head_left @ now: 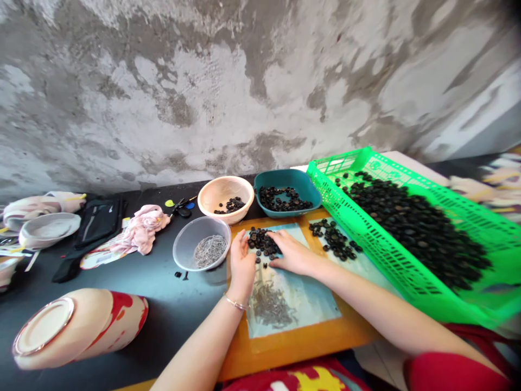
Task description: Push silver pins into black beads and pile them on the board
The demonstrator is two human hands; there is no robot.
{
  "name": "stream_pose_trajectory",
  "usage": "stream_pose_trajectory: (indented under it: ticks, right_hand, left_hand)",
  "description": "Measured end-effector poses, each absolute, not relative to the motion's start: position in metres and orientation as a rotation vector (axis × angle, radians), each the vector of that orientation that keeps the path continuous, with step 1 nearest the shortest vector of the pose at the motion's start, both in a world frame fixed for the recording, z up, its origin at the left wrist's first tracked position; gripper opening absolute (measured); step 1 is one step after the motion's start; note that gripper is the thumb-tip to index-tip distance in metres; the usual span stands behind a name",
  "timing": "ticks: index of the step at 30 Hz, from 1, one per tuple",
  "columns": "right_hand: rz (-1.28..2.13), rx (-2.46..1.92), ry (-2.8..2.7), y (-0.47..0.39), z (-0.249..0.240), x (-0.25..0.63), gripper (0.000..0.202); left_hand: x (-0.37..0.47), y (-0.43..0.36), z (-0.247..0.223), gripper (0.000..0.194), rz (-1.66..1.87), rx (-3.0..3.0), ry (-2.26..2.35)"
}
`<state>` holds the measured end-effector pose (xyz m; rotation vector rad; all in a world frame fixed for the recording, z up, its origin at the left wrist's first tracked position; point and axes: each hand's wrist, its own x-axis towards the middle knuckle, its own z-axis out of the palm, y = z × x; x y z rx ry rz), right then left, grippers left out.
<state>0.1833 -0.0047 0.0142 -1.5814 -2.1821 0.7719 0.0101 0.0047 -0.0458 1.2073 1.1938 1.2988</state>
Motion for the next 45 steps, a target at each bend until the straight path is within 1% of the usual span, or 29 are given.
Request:
stream_pose_trajectory:
  ticks: [2, 4, 6, 10, 14, 17, 20, 22, 24, 26, 27, 29, 31, 36, 38, 42, 45]
  right_hand:
    - [0.749, -1.536, -2.177, -0.005, 0.012, 0.178, 0.073]
    - [0.743, -1.522, -2.159, -0.005, 0.010, 0.175, 0.068]
    - [0.767, -1.521, -2.138, -0.006, 0.009, 0.174, 0.067]
    - [0.793, -1.502, -2.132, -0.010, 0.009, 0.172, 0.074]
    - [0.721, -1.453, -2.190, -0.016, 0.014, 0.167, 0.067]
    - [0.613, -1.411, -2.214, -0.014, 0.030, 0.169, 0.058]
    - [0.450, -1.370, -2.158, 0.004, 0.058, 0.181, 0.042]
    - [0.343, -1.469, -2.120, 0.030, 0.078, 0.192, 0.037]
    - [0.307, -1.758, -2.145, 0.063, 0.094, 0.203, 0.041]
    - [0.336, -1.903, -2.165, 0.098, 0.104, 0.211, 0.047]
    - [0.371, -1.979, -2.178, 0.114, 0.106, 0.213, 0.058]
    - [0.481, -2.107, -2.231, 0.139, 0.108, 0.214, 0.089]
    - [0.589, -2.199, -2.289, 0.155, 0.105, 0.211, 0.107]
    - [0.719, -2.329, -2.339, 0.166, 0.088, 0.200, 0.115]
    - [0.699, -2.395, -2.306, 0.167, 0.078, 0.198, 0.107]
    - [0.632, -2.489, -2.220, 0.168, 0.060, 0.195, 0.063]
    - [0.590, -2.472, -2.183, 0.167, 0.055, 0.193, 0.045]
  left_hand:
    - [0.009, 0.005, -0.046, 0.072, 1.307, 1.242, 1.214]
    - [0.009, 0.006, -0.045, 0.072, 1.311, 1.265, 1.223]
    - [0.010, 0.006, -0.043, 0.073, 1.316, 1.254, 1.222]
    - [0.012, 0.004, -0.038, 0.069, 1.378, 1.057, 1.133]
    - [0.014, 0.003, -0.033, 0.063, 1.463, 0.862, 1.041]
    - [0.014, 0.004, -0.030, 0.059, 1.482, 0.872, 1.035]
    - [0.013, 0.004, -0.028, 0.055, 1.481, 0.935, 1.072]
    - [0.013, 0.003, -0.027, 0.051, 1.467, 0.995, 1.088]
    - [0.011, 0.003, -0.027, 0.048, 1.445, 1.069, 1.095]
    - [0.010, 0.003, -0.029, 0.045, 1.428, 1.130, 1.108]
    - [0.009, 0.003, -0.031, 0.044, 1.427, 1.151, 1.117]
    - [0.007, 0.006, -0.035, 0.041, 1.434, 1.184, 1.143]
    - [0.006, 0.009, -0.040, 0.037, 1.435, 1.210, 1.174]
    - [0.003, 0.012, -0.042, 0.032, 1.398, 1.283, 1.236]
    - [0.003, 0.011, -0.040, 0.032, 1.394, 1.306, 1.242]
    - [0.003, 0.009, -0.037, 0.030, 1.387, 1.330, 1.250]
    - [0.003, 0.009, -0.038, 0.029, 1.409, 1.332, 1.268]
